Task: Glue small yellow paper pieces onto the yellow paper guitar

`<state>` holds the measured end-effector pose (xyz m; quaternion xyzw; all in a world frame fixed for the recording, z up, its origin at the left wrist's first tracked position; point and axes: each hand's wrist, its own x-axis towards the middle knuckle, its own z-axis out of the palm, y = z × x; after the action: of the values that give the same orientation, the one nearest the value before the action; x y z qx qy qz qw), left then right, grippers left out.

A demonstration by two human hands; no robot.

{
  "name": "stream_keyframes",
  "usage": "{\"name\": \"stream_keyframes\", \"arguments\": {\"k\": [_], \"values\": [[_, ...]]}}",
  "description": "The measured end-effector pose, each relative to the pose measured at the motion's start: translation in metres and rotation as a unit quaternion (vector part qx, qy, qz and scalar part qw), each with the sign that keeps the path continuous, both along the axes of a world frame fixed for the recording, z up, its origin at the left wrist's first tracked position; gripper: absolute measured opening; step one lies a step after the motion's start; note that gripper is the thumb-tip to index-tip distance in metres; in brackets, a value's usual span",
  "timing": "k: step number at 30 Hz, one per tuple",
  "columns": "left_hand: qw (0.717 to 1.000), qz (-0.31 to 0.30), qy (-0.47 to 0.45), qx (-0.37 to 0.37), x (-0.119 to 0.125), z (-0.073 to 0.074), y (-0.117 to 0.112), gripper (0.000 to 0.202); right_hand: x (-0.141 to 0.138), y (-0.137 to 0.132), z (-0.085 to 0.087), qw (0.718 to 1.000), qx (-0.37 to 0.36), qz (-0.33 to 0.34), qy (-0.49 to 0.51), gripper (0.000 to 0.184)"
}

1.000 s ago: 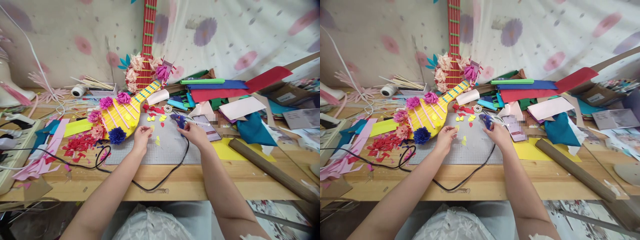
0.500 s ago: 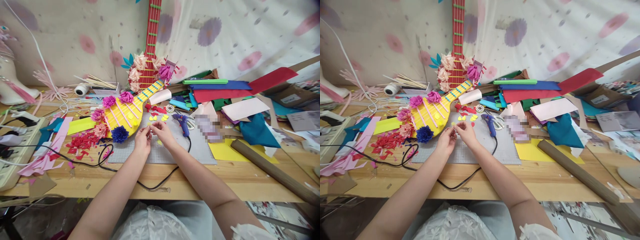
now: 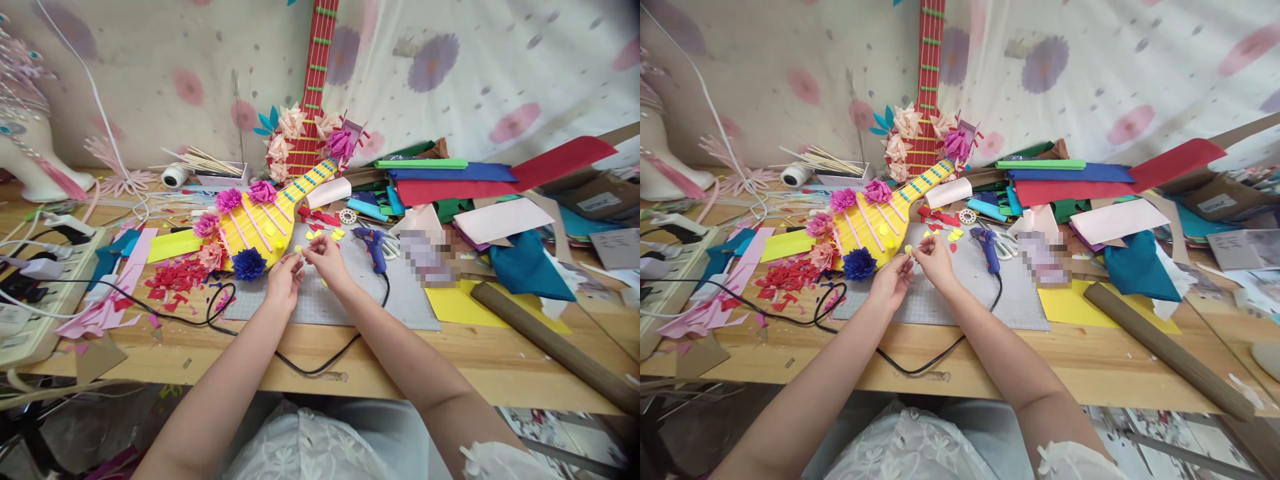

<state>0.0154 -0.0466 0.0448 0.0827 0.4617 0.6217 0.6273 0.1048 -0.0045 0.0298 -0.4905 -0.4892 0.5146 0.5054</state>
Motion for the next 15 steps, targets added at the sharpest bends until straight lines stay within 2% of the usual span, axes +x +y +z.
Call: {"name": "stream_keyframes", "arguments": {"k": [2, 4, 5, 7, 8, 10, 13, 15], "values": [[0.998, -0.029, 0.061, 0.014, -0.008, 0.004, -0.008, 0.021, -0.002, -0.001, 0.001, 1.0, -0.023, -0.002, 0.009, 0.03], [0.984, -0.018, 0.167, 0.06, -0.022, 0.008, -0.014, 0.026, -0.005, -0.001, 0.001, 0.998, -0.054, 0.003, 0.011, 0.031], [0.968, 0.009, 0.23, 0.1, -0.032, 0.01, -0.015, 0.027, -0.008, -0.001, 0.001, 0.998, -0.069, 0.008, 0.007, 0.03], [0.915, 0.056, 0.356, 0.18, -0.054, 0.016, -0.013, 0.029, -0.014, 0.0, 0.0, 0.995, -0.094, 0.015, -0.006, 0.03], [0.876, 0.061, 0.429, 0.209, -0.065, 0.019, -0.01, 0.032, -0.018, 0.001, -0.001, 0.994, -0.104, 0.017, -0.014, 0.03], [0.778, 0.053, 0.577, 0.243, -0.084, 0.024, -0.003, 0.039, -0.025, 0.003, -0.003, 0.993, -0.115, 0.021, -0.03, 0.03], [0.624, -0.03, 0.731, 0.275, -0.099, 0.026, 0.006, 0.057, -0.033, 0.006, -0.006, 0.992, -0.117, 0.022, -0.053, 0.03], [0.555, -0.085, 0.779, 0.279, -0.101, 0.023, 0.009, 0.069, -0.036, 0.008, -0.008, 0.991, -0.115, 0.017, -0.069, 0.03]]}}
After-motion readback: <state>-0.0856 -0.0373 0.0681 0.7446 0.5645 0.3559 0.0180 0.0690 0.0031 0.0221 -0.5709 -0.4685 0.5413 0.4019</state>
